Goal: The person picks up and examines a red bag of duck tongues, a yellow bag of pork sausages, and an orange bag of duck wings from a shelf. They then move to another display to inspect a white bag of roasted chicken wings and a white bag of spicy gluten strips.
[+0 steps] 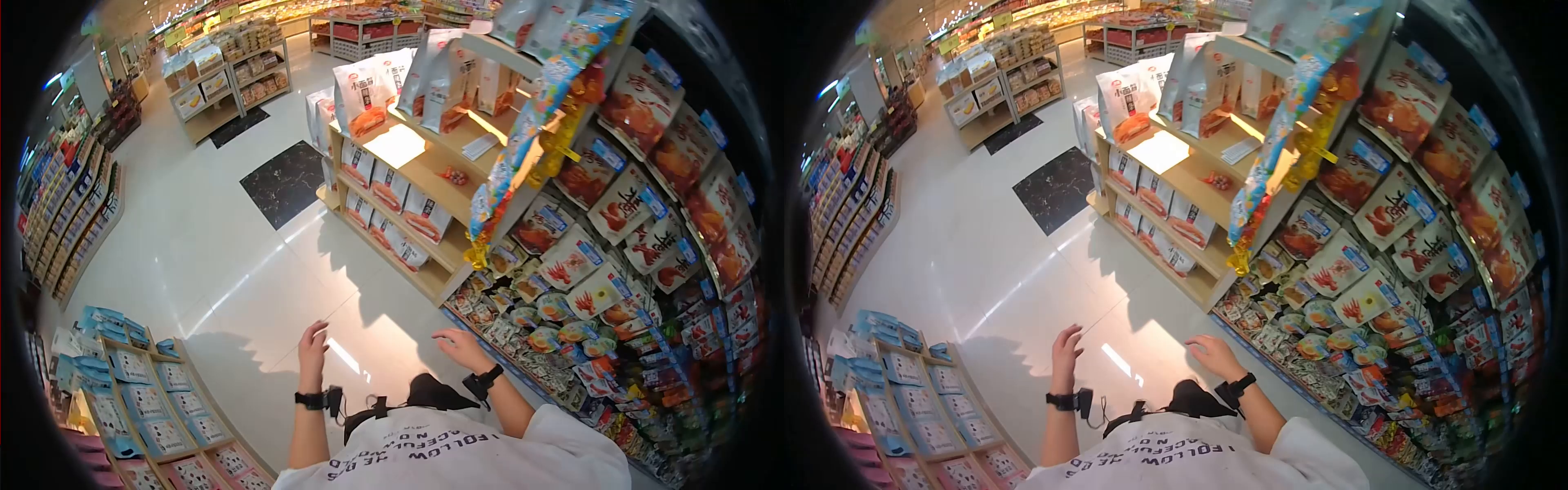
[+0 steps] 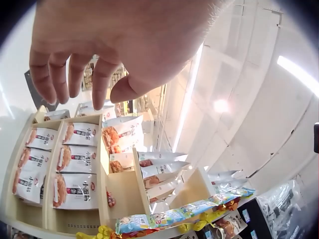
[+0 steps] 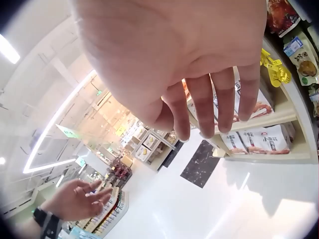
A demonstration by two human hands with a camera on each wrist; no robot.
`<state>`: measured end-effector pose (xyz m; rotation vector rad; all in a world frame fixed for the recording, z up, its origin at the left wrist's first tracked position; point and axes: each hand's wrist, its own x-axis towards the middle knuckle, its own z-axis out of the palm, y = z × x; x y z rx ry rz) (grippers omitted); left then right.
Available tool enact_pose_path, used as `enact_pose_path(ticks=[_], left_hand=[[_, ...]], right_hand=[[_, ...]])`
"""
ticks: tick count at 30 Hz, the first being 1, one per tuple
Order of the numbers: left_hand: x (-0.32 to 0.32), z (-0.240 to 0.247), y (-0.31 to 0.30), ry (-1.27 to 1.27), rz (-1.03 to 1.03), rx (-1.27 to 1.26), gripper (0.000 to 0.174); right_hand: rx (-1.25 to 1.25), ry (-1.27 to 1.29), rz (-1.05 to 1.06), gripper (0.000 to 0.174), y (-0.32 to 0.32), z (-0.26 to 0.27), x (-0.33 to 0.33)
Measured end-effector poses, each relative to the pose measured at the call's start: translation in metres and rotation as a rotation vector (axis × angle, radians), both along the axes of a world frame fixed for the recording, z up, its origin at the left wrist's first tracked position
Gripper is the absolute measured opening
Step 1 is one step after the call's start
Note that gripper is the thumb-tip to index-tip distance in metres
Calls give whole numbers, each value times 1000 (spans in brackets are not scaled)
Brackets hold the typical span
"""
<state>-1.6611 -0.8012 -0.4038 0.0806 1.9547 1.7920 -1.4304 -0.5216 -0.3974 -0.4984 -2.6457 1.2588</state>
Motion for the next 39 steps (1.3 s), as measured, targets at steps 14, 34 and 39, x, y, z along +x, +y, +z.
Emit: enact_pose_path(ticks=[14,34,39], left_hand=[[-256,51,156,96,-111,45,20],[-678,18,183,-226,224,430,17],[-786,57,307,-90,-313,283,25]], right_hand=[[-121,0,-69,21,147,-56,-284],[424,398,-540,97,289,86,-831],[500,393,-606,106,293,76,-885]])
